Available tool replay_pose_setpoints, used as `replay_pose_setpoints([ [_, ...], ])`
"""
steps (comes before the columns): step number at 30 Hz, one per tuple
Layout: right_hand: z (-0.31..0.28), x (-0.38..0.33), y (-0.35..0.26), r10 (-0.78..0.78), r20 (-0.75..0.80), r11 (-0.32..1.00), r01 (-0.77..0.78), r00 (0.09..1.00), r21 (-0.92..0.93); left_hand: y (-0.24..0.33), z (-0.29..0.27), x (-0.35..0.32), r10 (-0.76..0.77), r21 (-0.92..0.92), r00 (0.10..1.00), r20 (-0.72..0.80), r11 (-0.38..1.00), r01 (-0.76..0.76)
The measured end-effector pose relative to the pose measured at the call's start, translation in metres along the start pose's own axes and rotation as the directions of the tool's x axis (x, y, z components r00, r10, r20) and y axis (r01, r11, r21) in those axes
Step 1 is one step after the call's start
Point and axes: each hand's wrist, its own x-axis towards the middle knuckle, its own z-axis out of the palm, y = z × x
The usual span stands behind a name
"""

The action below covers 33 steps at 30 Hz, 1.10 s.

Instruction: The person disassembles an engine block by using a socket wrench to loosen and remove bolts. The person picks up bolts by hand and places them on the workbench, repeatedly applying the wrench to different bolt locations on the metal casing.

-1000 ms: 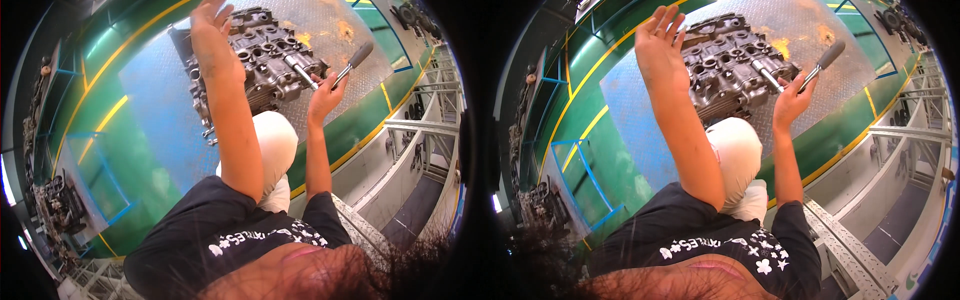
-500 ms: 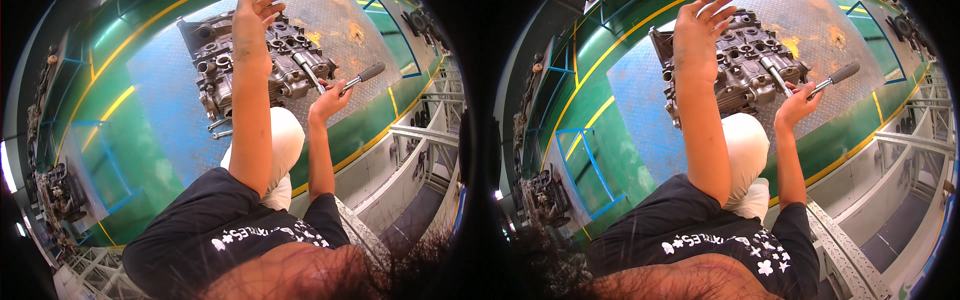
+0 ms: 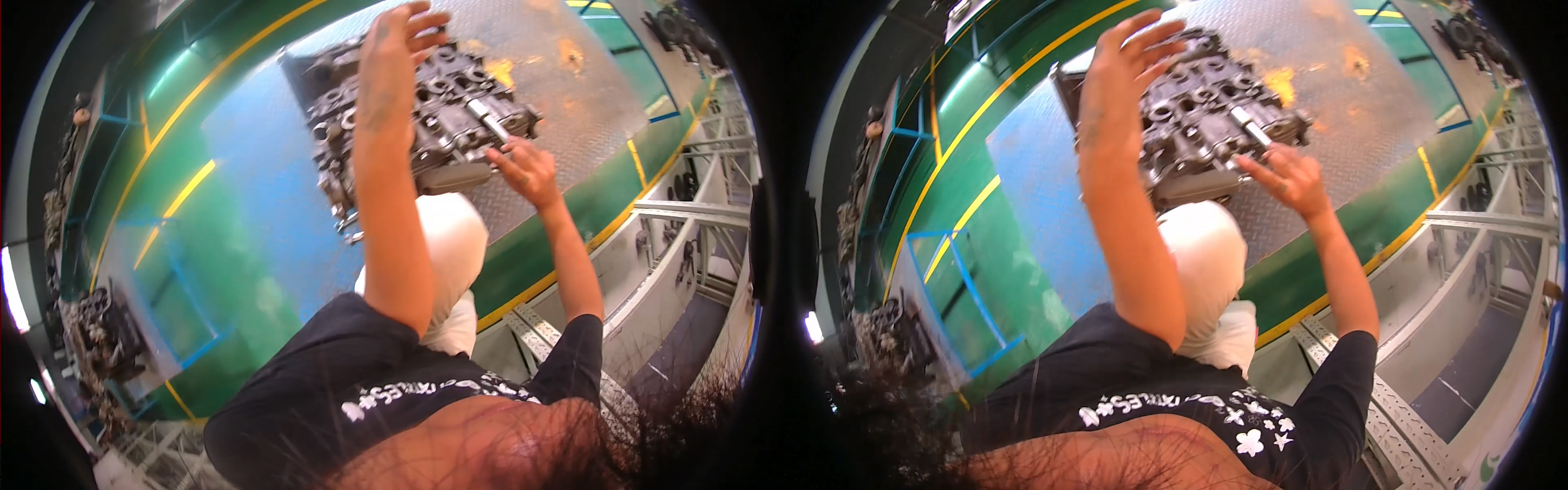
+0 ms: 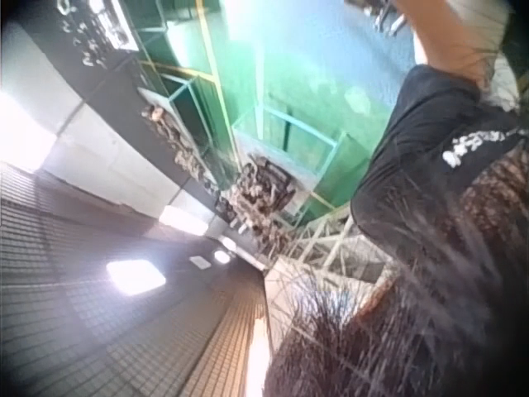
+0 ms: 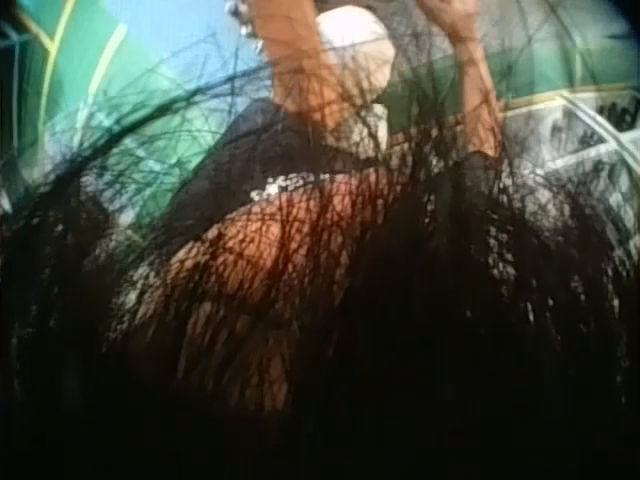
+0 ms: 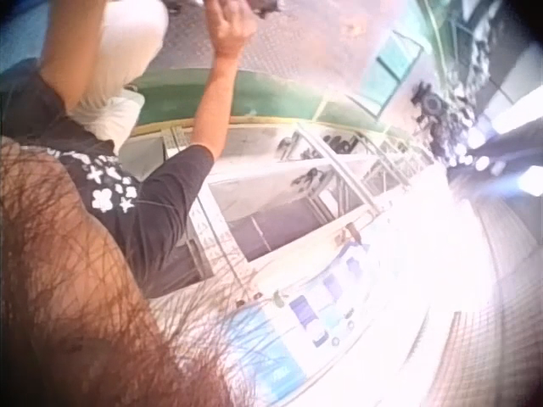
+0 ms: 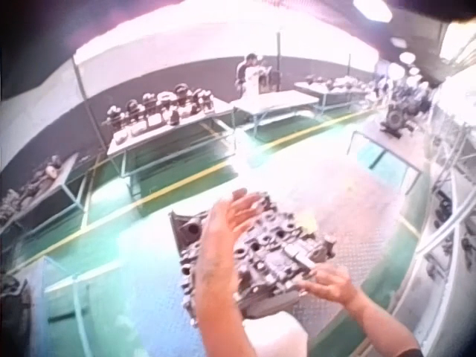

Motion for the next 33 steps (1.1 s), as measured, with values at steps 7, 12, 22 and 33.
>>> replay_pose_setpoints([
  [7,0.063,0.015,-0.073,0.896,-0.368,0.433,-0.672,0.248,0.600,0.003,-0.005,-0.005,-0.009,0.144,1.000,0.026,0.990,0.005],
  [12,0.043,0.058,-0.079,0.950,-0.283,0.161,-0.564,-0.135,0.810,-0.011,0.027,-0.009,-0.055,0.239,0.998,0.042,0.970,0.043],
  [22,0.036,-0.001,-0.043,0.301,-0.363,0.949,-0.314,0.882,0.026,0.015,0.053,-0.035,0.208,0.184,0.971,-0.119,0.965,-0.184],
  [33,0.048,0.036,-0.080,0.923,-0.362,0.346,-0.692,0.130,0.633,0.056,-0.009,-0.050,0.255,-0.146,0.863,-0.436,0.926,-0.348],
])
